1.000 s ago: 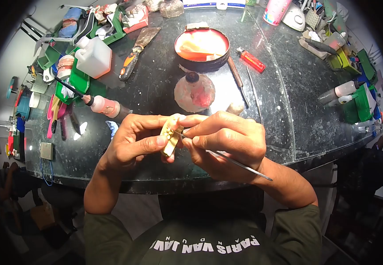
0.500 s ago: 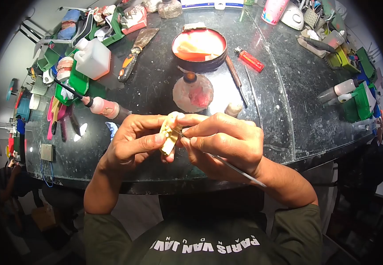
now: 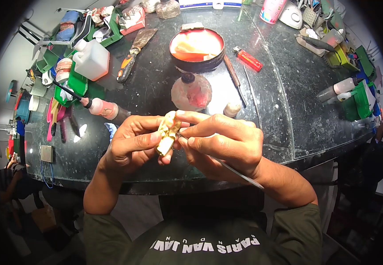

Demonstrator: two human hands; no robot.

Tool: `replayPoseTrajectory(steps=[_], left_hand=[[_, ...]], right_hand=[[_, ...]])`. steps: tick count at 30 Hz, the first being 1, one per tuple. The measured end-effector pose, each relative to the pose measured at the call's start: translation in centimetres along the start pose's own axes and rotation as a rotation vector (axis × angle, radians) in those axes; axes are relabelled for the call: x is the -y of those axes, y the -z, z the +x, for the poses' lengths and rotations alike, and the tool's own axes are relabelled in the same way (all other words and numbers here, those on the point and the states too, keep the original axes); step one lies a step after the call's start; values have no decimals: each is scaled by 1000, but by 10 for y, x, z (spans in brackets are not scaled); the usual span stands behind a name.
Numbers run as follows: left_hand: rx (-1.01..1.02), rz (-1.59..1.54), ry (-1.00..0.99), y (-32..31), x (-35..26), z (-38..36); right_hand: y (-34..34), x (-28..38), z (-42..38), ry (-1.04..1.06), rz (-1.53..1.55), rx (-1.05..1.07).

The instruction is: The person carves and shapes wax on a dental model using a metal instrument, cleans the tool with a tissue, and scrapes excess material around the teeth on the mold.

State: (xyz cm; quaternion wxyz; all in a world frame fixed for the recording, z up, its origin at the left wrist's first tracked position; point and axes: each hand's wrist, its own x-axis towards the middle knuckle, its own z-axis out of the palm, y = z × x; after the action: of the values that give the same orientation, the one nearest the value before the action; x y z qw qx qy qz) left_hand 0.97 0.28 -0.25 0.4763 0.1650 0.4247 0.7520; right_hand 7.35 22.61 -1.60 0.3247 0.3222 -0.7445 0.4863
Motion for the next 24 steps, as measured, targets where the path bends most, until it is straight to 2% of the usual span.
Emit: replayPoseTrajectory(steps=[5, 11, 24], left_hand=[[-68, 15, 36, -3, 1, -1], [32, -91, 34, 4, 2, -2], [46, -129, 48, 3, 5, -2]], right_hand=[[2, -3, -1, 33, 28, 19], [4, -4, -2, 52, 40, 23], [4, 2, 0, 40, 40, -8]])
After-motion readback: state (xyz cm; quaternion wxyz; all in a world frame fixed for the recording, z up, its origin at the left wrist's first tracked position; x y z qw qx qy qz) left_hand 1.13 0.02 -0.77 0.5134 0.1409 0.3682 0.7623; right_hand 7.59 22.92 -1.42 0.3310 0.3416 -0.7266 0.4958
